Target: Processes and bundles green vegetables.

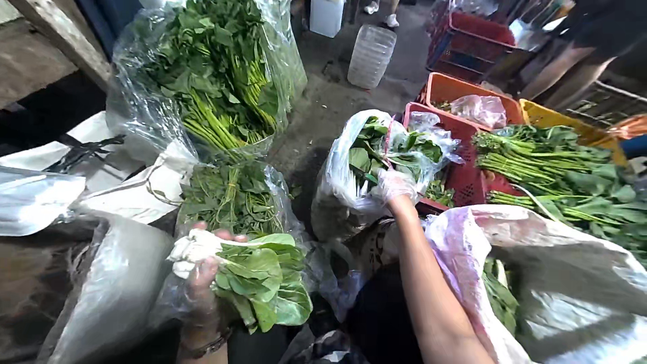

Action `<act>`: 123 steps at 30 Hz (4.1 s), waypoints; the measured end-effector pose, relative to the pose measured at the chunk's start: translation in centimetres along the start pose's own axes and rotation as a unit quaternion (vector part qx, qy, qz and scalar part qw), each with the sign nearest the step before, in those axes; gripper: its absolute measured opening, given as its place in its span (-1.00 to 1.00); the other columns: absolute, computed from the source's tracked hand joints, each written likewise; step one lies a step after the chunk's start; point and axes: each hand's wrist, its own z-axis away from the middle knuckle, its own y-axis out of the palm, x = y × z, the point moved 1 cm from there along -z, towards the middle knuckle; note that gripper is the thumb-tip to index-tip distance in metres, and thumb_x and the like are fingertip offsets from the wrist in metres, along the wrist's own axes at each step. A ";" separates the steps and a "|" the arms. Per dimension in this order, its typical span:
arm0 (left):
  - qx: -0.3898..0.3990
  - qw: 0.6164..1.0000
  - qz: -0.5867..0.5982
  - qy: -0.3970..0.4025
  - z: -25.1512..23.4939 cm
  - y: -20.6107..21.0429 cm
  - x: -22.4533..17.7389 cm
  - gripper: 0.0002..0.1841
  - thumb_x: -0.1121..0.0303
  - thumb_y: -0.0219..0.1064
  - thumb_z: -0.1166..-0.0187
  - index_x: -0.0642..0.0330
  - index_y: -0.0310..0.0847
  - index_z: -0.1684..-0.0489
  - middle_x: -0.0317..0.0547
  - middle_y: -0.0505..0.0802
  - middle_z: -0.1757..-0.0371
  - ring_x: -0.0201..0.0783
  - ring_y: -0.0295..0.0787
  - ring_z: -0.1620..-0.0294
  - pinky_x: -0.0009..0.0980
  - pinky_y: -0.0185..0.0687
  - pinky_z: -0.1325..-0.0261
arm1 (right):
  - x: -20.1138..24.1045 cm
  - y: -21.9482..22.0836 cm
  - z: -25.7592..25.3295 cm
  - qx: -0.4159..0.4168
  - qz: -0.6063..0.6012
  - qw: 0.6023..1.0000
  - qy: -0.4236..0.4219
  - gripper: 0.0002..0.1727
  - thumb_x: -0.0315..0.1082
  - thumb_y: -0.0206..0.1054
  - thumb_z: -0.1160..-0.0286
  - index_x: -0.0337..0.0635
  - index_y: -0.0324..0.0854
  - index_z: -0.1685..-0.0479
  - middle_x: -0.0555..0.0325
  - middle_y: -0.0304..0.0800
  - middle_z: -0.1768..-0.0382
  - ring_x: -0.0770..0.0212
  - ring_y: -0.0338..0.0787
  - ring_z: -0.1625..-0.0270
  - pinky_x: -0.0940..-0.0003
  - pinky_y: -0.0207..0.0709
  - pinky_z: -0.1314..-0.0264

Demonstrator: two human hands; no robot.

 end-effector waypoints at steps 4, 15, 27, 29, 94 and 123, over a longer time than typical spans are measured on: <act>0.068 0.997 0.039 -0.013 -0.1 -0.1 0.9 -0.36 0.06 0.65 -0.25 -0.07 0.55 -0.37 -0.38 0.94 0.01 -0.30 0.92 -0.02 -0.31 0.85 -0.17 | -2.7 0.9 0.3 -0.102 -0.047 0.993 -0.038 -0.55 -0.30 0.42 -0.43 -0.02 0.72 -0.36 -0.28 0.81 -0.19 -0.40 0.76 -0.24 -0.55 0.46 -0.22; 0.051 0.996 -0.015 -0.064 0.6 0.7 1.5 -0.14 -0.02 0.72 -0.07 0.05 0.40 -0.42 -0.36 0.93 0.08 -0.26 0.93 0.03 -0.26 0.87 -0.11 | 0.3 0.3 -0.3 0.086 0.102 0.976 -0.169 -0.49 -0.27 0.55 -0.36 0.36 0.75 -0.36 -0.14 0.49 -0.61 -0.42 0.67 -0.31 -0.51 0.51 -0.18; 0.021 0.999 -0.022 -0.037 0.3 0.6 2.3 -0.10 -0.03 0.64 -0.23 0.24 0.28 -0.53 -0.27 0.93 0.00 -0.24 0.93 0.00 -0.27 0.89 -0.13 | -3.0 -6.7 -4.3 -0.248 -0.246 0.904 -0.245 -0.61 -0.42 0.31 -0.52 -0.25 0.72 -0.33 -0.16 0.84 -0.22 -0.10 0.80 -0.31 -0.16 0.53 -0.48; 0.007 0.998 -0.029 -0.050 0.5 0.5 2.3 -0.03 -0.06 0.66 -0.19 0.28 0.23 -0.56 -0.24 0.92 -0.02 -0.24 0.93 -0.01 -0.28 0.88 -0.14 | -2.8 -8.4 -5.5 -0.270 -0.230 0.908 -0.224 -0.57 -0.45 0.27 -0.53 -0.25 0.67 -0.40 -0.18 0.83 -0.25 -0.15 0.79 -0.34 -0.22 0.49 -0.50; 0.441 0.865 0.126 -0.205 1.4 0.4 -1.3 0.03 -0.20 0.57 -0.25 0.07 0.24 -0.79 -0.16 0.63 -0.60 -0.22 0.81 -0.23 -0.11 0.72 -0.36 | 9.7 -3.9 9.2 0.311 -0.460 0.748 -0.362 -0.74 -0.45 0.05 -0.64 0.01 0.66 0.27 0.58 0.66 0.52 0.74 0.54 0.51 0.77 0.45 0.44; 0.269 0.882 -0.373 -0.097 2.1 5.0 -3.9 -0.13 0.08 0.70 0.11 0.21 0.59 -0.39 0.03 0.43 -0.63 -0.29 0.49 -0.47 -0.36 0.55 -0.35 | 11.3 -3.3 13.2 -0.099 -0.349 0.841 -0.401 -0.77 -0.28 0.42 -0.44 -0.29 0.80 0.16 0.06 0.87 0.31 0.29 0.82 0.26 0.24 0.66 0.09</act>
